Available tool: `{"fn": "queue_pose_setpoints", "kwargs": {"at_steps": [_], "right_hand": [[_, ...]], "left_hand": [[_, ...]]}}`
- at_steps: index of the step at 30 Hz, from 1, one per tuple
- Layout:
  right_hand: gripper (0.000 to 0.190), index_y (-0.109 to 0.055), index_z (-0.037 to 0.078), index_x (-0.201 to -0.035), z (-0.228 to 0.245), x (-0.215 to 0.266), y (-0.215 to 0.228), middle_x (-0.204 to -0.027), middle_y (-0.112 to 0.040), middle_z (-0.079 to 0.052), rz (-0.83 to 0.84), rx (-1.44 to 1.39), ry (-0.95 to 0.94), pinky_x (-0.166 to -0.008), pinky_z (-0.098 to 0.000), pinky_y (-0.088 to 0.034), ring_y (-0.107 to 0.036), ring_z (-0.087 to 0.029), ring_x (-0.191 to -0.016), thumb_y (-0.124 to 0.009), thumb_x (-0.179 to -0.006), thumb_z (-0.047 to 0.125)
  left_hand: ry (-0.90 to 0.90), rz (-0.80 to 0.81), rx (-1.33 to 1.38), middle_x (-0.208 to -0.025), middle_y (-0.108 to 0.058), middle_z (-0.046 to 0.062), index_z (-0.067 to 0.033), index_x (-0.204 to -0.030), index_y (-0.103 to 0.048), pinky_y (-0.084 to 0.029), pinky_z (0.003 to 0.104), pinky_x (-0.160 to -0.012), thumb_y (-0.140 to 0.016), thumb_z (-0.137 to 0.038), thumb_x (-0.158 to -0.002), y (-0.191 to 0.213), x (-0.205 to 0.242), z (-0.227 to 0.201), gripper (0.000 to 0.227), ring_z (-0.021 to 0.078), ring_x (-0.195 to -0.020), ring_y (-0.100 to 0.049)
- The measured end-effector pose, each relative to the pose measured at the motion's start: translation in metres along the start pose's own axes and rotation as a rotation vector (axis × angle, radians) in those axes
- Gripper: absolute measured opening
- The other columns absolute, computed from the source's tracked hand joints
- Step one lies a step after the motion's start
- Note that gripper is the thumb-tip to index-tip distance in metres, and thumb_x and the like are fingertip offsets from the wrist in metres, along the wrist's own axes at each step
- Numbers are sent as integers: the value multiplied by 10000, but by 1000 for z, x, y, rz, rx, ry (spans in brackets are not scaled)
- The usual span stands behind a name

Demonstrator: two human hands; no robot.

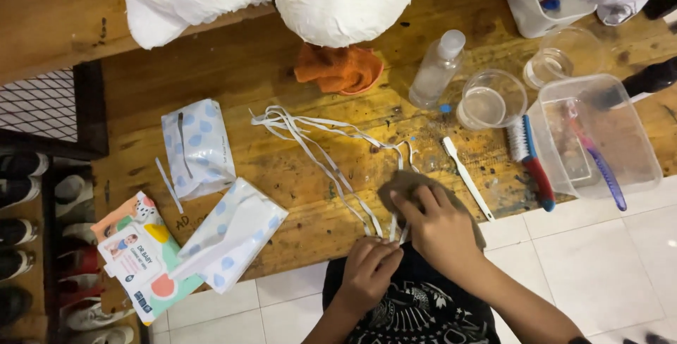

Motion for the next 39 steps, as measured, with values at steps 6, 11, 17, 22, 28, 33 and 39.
{"fn": "queue_pose_setpoints", "kwargs": {"at_steps": [6, 11, 17, 22, 28, 33, 39], "right_hand": [[476, -663, 177, -1303, -24, -12, 29, -1166, -627, -129, -108, -193, -147, -715, -400, -560, -639, -345, -1047, -632, -846, 43], [369, -632, 54, -1313, -77, 70, 70, -1296, -680, -125, -317, -842, -429, -1034, -365, -492, -627, -250, -1172, -595, -986, 219], [334, -621, 20, -1204, -86, 174, -57, -843, -834, -270, 255, -1567, -920, -585, -412, -669, -850, -370, -597, -648, -892, 138], [415, -632, 232, -1272, -42, 151, -139, -1216, -633, -69, 405, -328, -216, -866, -478, -509, -597, -347, -1057, -702, -889, 379], [144, -721, 196, -1032, -29, 100, -22, -759, -702, -8, 241, -415, -191, -543, -350, -535, -682, -216, -646, -678, -926, 284], [114, -683, 104, -1005, -73, 50, 56, -980, -714, -92, -182, -62, -285, -667, -394, -520, -656, -283, -814, -706, -963, 208], [266, -679, 130, -1052, -113, 29, 13, -906, -576, -78, -226, 120, -422, -670, -435, -469, -591, -329, -834, -758, -917, 345]], "left_hand": [[-72, -46, -54, -937, -711, 230, 97, -948, -719, -604, 453, -750, -764, 51, -902, 0, 2, -9, 79, 345, -835, -662], [36, -30, 31, -1014, -724, 169, 33, -1027, -739, -606, 442, -840, -703, 34, -938, 1, 11, 2, 95, 306, -922, -679], [57, -191, 63, -1099, -689, 133, -39, -1140, -691, -626, 490, -969, -609, -83, -999, 24, 14, -3, 169, 319, -1065, -678], [58, -194, -13, -1079, -713, 74, -128, -1169, -683, -627, 436, -884, -593, -161, -1021, 21, 21, -1, 177, 296, -1029, -681], [26, -104, -43, -995, -706, 97, -41, -1013, -706, -581, 428, -864, -633, -56, -956, 30, -19, 6, 93, 284, -950, -655], [8, 12, -22, -1037, -705, 97, -48, -1055, -682, -546, 455, -918, -678, -41, -953, 24, -52, 19, 103, 292, -999, -661], [-29, 301, 38, -1240, -664, 56, -129, -1179, -685, -446, 544, -1022, -714, -156, -950, -14, -77, 40, 232, 367, -1227, -570]]}}
Point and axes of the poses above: each hand's wrist, its own x-axis away from the middle knuckle, its own y-axis out of the back of the hand, z = x × y, the point moved 9 cm from there along -x, towards the middle knuckle
